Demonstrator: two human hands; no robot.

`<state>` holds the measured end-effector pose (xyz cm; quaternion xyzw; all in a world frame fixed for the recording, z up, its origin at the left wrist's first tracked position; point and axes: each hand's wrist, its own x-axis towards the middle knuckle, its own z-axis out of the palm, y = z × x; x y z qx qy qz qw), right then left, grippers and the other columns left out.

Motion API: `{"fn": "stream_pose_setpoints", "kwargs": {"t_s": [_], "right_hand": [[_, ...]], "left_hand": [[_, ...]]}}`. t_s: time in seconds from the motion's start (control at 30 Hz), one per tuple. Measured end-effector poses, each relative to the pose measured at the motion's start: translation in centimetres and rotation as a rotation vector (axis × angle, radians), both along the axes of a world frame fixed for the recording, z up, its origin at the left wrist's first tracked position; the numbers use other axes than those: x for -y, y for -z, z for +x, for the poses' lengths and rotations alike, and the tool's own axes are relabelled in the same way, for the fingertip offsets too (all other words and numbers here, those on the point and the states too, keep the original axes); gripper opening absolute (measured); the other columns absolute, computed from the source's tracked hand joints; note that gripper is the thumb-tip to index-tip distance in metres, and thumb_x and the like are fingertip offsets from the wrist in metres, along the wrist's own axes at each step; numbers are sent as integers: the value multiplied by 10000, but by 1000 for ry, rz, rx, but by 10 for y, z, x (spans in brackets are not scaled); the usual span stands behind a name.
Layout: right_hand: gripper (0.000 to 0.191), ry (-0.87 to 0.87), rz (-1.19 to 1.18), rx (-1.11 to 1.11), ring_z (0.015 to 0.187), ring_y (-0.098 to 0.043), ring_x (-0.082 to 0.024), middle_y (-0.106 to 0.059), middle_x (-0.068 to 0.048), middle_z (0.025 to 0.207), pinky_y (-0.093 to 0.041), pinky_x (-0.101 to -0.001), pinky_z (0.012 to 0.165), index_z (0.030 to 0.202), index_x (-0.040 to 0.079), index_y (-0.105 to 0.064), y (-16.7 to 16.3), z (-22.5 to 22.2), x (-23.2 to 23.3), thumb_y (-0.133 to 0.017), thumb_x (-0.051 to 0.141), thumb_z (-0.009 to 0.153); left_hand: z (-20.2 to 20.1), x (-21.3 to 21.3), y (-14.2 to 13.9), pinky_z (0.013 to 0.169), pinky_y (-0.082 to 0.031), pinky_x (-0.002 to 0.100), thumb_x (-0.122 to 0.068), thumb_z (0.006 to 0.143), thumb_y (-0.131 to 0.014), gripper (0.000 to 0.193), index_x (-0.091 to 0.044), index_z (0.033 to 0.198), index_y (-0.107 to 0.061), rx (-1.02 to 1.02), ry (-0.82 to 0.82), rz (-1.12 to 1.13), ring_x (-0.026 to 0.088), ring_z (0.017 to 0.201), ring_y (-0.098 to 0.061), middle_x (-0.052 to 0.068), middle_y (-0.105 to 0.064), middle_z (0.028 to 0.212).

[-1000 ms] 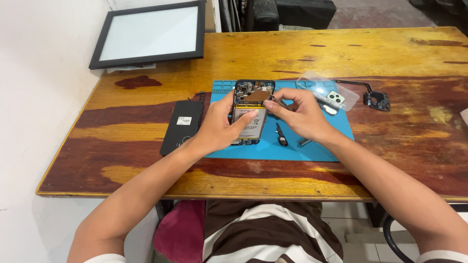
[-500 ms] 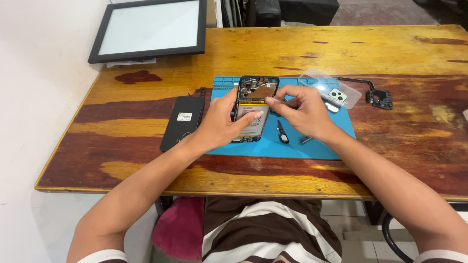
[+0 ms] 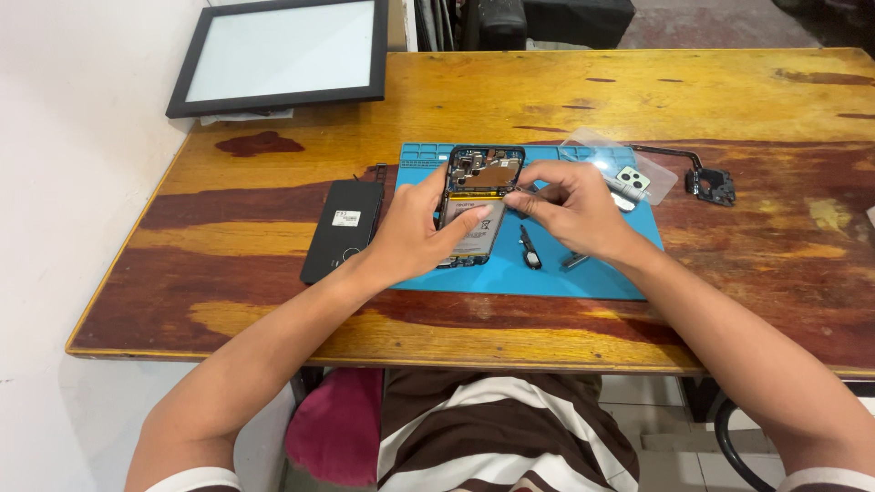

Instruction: The person disassembles a smartphone on a blue mat, removes the battery and internal components, and reassembles the device using a spudger and tweezers. The phone is placed on the mat with tools and parts arranged nearby.

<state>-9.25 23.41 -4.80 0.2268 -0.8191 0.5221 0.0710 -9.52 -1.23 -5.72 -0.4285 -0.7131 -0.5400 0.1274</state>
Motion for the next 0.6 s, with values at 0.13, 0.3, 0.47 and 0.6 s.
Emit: {"fn": "stream_pose_setpoints", "kwargs": {"t_s": [0.13,0.3,0.47,0.6], "right_hand": [[92,-41,-46,-3,579,-404,32,-565,79,718,-278,-201,465,933,10,-701,1,-1,-1,-700,82,992],[131,-53,-51,-14,560,-406,30,-568,81,701,-267,-204,453,896,11,-684,2,0,-2,-707,95,993],[153,-16,-9,-22,528,-371,29,-511,89,634,-221,-220,443,874,14,-678,3,3,-1,-713,105,992],[197,-3,17,-89,526,-356,28,-477,94,609,-207,-235,446,831,11,-657,2,5,-1,-716,107,993]], "left_hand": [[3,0,-2,800,-619,324,-158,1007,-705,351,16,1295,-603,-18,4,2,195,946,-794,156,-789,1063],[6,0,-5,795,-615,322,-162,1008,-704,379,12,1323,-587,-56,-3,-20,207,947,-803,159,-789,1065],[11,1,-5,733,-604,327,-160,1000,-698,405,15,1344,-575,-59,-23,-38,220,875,-804,167,-787,1033],[13,0,-6,680,-598,331,-171,986,-705,447,16,1363,-555,-27,-41,-63,220,815,-801,171,-782,1004]]}}
